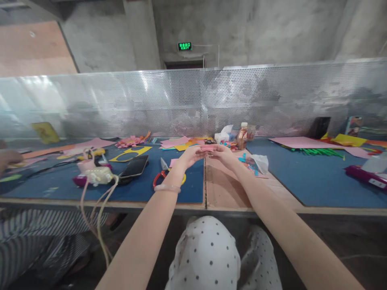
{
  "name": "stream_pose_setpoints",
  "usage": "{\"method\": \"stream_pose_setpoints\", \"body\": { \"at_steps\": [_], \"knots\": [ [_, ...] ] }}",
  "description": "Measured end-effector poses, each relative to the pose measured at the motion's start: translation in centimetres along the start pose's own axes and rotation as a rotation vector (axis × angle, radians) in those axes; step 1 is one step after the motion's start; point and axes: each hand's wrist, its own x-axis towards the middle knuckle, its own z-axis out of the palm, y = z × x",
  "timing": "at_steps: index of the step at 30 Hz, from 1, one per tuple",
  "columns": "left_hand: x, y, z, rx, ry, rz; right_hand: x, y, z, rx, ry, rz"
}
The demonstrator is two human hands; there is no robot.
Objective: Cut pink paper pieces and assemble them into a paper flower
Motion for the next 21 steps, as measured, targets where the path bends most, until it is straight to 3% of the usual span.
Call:
{"method": "stream_pose_setpoints", "body": {
  "at_steps": [6, 11, 14, 21],
  "knots": [
    [-0.27, 0.2, 0.19, 0.115, -0.046, -0.05, 0.06, 0.41, -0.19, -0.123, 0.107, -0.077],
    [-0.44, -0.15, 0.3, 0.438, -0.038, 0.182, 0.13, 0.42, -0.25, -0.144, 0.1, -0.081],
    [-0.18, -0.31, 0.01, 0.462, -0.021, 0.25, 0.03, 0.25, -0.04, -0.159, 0.108, -0.08],
    [0.02, -0.28, -0.2, 0.458, 0.002, 0.264, 0.01, 0.18, 0.04, -0.172, 0.164, -0.081]
  ]
}}
